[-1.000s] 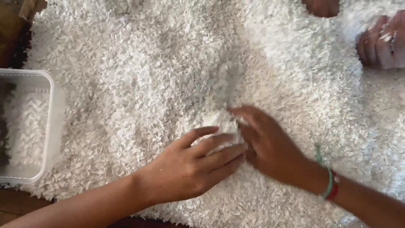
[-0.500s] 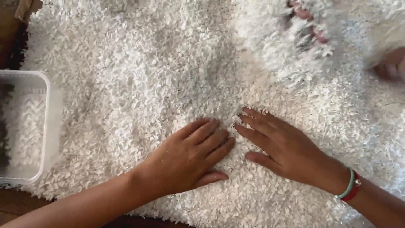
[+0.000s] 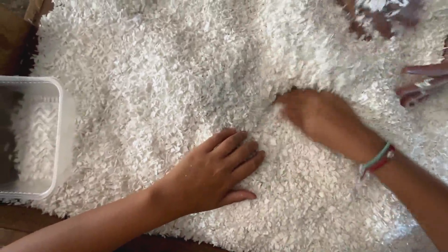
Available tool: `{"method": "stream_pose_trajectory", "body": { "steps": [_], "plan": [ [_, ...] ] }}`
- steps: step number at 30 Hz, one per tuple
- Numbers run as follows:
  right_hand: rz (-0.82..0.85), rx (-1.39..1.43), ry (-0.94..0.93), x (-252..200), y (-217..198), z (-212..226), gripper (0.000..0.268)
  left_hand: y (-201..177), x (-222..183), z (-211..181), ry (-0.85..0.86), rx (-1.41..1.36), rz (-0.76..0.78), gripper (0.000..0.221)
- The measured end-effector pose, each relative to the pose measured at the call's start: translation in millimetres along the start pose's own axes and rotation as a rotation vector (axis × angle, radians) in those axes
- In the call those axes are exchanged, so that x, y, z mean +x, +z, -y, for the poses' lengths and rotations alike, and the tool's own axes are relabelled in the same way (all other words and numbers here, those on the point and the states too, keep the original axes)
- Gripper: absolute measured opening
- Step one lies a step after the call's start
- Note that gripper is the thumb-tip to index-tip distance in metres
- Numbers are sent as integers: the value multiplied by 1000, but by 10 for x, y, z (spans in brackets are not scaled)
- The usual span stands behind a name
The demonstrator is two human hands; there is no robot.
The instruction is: The person sorts white rice on a large wooden tray by hand, picking up small handfuls and sifting through them to remove impurities. Another person works alongside on the same tray. The sorted rice is placed into a clear plastic container on the left.
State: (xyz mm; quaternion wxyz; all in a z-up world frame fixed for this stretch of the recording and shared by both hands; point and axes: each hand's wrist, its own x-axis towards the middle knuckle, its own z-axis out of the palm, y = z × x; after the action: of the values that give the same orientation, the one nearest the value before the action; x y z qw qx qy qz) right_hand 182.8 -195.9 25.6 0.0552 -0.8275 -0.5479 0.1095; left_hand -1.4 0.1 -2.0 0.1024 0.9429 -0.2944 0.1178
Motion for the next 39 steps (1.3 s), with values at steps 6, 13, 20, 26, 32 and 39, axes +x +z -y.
{"method": "stream_pose_trajectory", "body": {
  "steps": [6, 13, 20, 26, 32, 39],
  "plan": [
    [337, 35, 423, 125, -276, -570, 42, 1, -10, 15, 8, -15, -42, 67],
    [216, -31, 159, -110, -44, -191, 44, 12, -4, 1, 0, 45, 2, 70],
    [-46, -17, -143, -709, 132, 95, 36, 29, -7, -6, -25, 14, -19, 71],
    [76, 48, -114, -948, -8, 74, 42, 33, 0, 0, -21, 2, -13, 71],
    [234, 145, -59, -768, 35, 27, 44, 39, 9, -7, -20, -9, -15, 71],
    [407, 64, -111, -496, 118, 0, 26, 25, 8, -9, -20, -24, -25, 71]
  ]
}}
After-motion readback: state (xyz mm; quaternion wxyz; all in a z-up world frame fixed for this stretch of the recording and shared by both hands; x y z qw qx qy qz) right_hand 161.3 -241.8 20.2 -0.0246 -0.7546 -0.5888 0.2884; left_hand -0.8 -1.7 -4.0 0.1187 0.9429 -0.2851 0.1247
